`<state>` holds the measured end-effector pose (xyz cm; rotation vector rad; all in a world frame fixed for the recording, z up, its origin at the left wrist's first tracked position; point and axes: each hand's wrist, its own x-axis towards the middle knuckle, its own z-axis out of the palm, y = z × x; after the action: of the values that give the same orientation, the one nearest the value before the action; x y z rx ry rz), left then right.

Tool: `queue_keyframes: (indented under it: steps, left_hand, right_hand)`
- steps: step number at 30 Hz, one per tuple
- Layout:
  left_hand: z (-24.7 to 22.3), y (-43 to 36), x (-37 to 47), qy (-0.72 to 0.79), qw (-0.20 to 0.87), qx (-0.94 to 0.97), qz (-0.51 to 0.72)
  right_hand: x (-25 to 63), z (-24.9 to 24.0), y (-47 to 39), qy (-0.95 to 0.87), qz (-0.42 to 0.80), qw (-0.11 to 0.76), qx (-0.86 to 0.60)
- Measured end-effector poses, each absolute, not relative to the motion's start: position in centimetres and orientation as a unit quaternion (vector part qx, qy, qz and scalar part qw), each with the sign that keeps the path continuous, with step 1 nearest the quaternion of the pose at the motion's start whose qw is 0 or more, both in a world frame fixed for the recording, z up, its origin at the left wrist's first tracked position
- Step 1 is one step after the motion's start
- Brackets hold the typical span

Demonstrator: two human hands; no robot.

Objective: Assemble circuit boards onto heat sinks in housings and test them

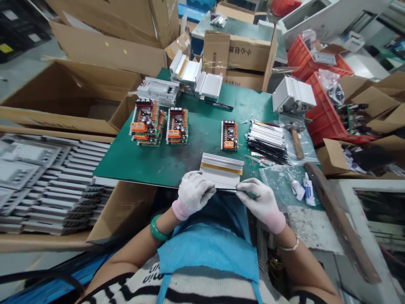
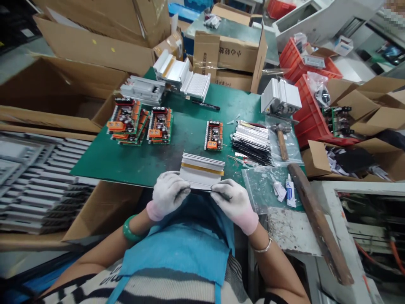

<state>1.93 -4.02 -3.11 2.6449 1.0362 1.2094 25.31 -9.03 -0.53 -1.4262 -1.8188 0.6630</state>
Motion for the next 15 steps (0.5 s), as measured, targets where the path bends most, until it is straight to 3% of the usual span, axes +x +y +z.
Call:
queue_keyframes:
  steps: [4, 15]
  left_hand:
    - [-4.2, -4.0, 1.9, 0.33, 0.0, 0.858, 0.393]
    - [-5.7, -3.5, 3.3, 0.277, -0.026, 0.867, 0.413]
  right_hand:
    - [26.2, -0.7, -9.0, -0.779, 0.109, 0.255, -0.562]
    - [28.8, -1.4, -7.1, -0.827, -0.011, 0.092, -0.554]
